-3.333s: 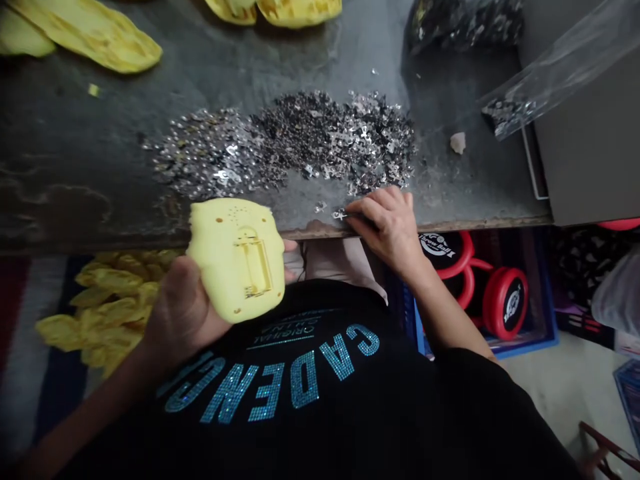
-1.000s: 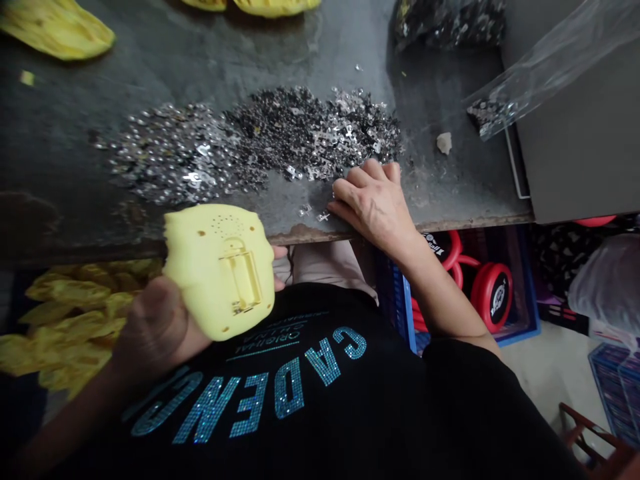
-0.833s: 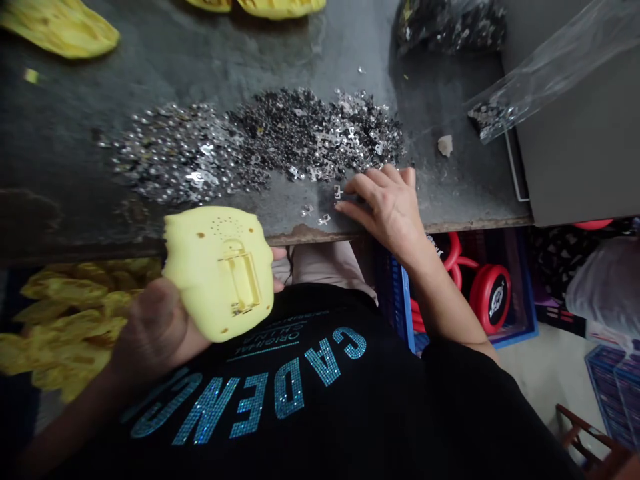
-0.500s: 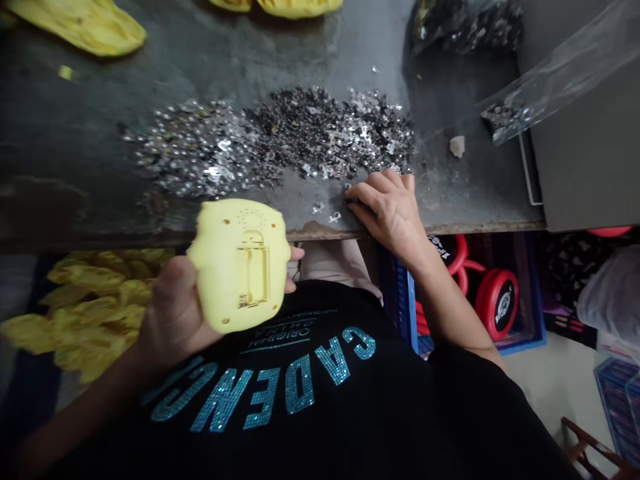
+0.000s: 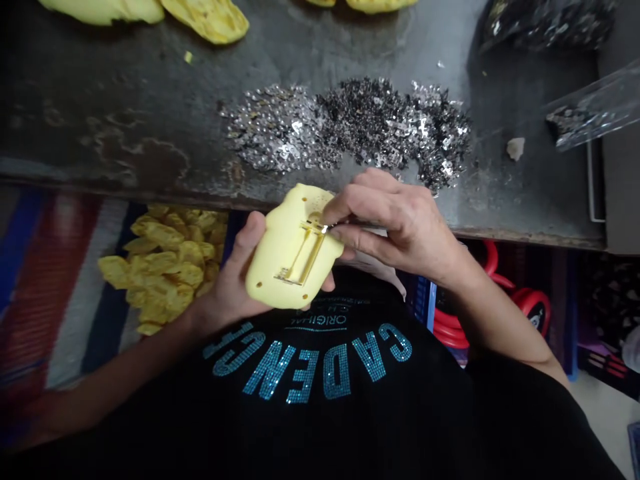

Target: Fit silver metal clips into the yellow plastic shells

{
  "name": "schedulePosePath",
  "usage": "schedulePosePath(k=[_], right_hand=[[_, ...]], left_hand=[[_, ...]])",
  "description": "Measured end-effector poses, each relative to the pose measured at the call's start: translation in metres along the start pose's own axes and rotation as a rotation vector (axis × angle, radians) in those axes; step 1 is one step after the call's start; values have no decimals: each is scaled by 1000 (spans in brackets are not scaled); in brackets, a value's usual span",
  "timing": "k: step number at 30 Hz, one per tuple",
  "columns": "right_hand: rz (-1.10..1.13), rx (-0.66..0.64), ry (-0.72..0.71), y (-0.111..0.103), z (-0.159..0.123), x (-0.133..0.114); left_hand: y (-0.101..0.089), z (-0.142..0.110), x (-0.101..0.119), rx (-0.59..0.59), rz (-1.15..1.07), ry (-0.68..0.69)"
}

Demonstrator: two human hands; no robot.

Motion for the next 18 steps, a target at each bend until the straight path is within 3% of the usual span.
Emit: schedulePosePath(k=[4, 7, 11, 18], right_hand=[[-84, -132, -11, 7, 8, -7], [-165, -197, -64, 8, 13, -19], [-263, -208, -188, 7, 17, -39], [-397, -258, -340, 12, 21, -56]], left_hand=[[-3, -3, -2, -1, -42, 17], [4, -5, -6, -84, -33, -28], [15, -8, -11, -209, -29, -114], [15, -9, -16, -219, -82, -135]])
Point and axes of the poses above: each hand's wrist, its own z-axis towards the middle knuckle, its own y-axis out of the palm, x = y × z, the point moved 9 cm from there along z, towards the middle knuckle, and after that the axes turned 15 degrees about -y, right-handed, at the moved point
